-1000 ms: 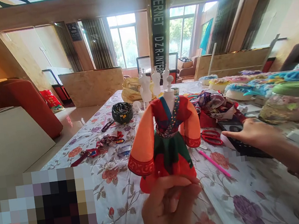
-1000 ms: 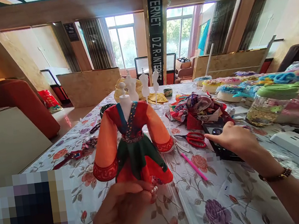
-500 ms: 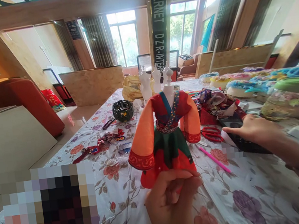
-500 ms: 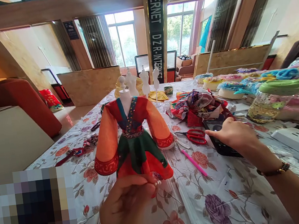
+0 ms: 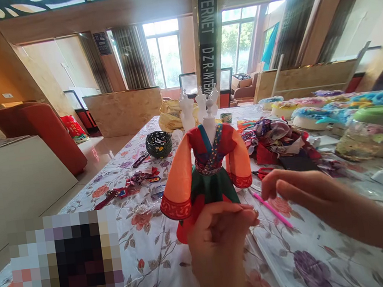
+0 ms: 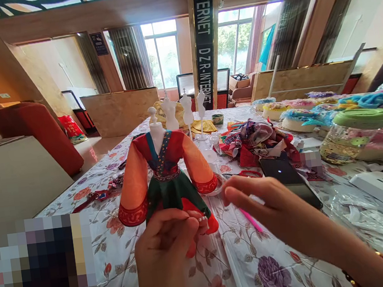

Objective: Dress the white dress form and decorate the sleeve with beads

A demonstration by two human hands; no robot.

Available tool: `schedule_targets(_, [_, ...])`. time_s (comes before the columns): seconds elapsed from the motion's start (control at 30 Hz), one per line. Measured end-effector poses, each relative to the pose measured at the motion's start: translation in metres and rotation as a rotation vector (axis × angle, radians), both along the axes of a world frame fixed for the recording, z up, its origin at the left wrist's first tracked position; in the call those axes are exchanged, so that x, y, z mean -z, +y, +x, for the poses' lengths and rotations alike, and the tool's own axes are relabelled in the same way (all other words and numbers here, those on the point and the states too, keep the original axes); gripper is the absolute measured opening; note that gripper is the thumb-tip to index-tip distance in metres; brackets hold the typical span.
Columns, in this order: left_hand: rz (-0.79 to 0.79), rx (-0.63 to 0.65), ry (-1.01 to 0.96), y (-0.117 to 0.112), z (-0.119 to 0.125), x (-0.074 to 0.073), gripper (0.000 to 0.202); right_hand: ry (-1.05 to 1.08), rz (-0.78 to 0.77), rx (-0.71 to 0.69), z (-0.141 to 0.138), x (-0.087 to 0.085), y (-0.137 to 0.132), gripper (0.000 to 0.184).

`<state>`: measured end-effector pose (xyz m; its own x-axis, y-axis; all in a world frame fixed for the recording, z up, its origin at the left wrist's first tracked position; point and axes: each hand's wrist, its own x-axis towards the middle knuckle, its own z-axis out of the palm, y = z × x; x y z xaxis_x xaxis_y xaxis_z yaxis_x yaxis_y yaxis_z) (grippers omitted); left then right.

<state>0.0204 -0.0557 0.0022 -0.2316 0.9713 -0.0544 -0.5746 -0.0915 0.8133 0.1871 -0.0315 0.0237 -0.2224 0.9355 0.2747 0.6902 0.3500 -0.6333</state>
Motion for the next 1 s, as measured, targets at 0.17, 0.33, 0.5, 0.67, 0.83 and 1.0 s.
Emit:
schedule_targets(0.17, [0.013, 0.078, 0.049, 0.006, 0.001, 0.009, 0.012, 0.242, -0.271, -0.329, -0.014, 0.000, -0.007, 0.033])
schedule_targets(0.33, [0.045, 0.101, 0.053, 0.009, 0.005, 0.011, 0.012, 0.342, -0.318, -0.221, -0.016, 0.005, 0.000, 0.024])
schedule_targets(0.5, [-0.015, 0.041, 0.064, 0.007, 0.009, 0.007, 0.012, 0.425, -0.267, -0.146, -0.007, 0.008, 0.005, 0.023])
schedule_targets(0.67, [-0.058, 0.104, 0.102, 0.008, 0.013, 0.013, 0.010, 0.472, -0.236, -0.107, 0.004, 0.005, 0.004, 0.020])
schedule_targets(0.83, [-0.097, 0.186, -0.067, 0.008, 0.021, 0.019, 0.026, 0.459, -0.191, -0.030, 0.005, 0.001, 0.003, 0.026])
schedule_targets(1.0, [-0.164, 0.146, -0.143, 0.003, 0.027, 0.021, 0.036, 0.431, -0.077, 0.039, 0.002, 0.002, 0.004, 0.028])
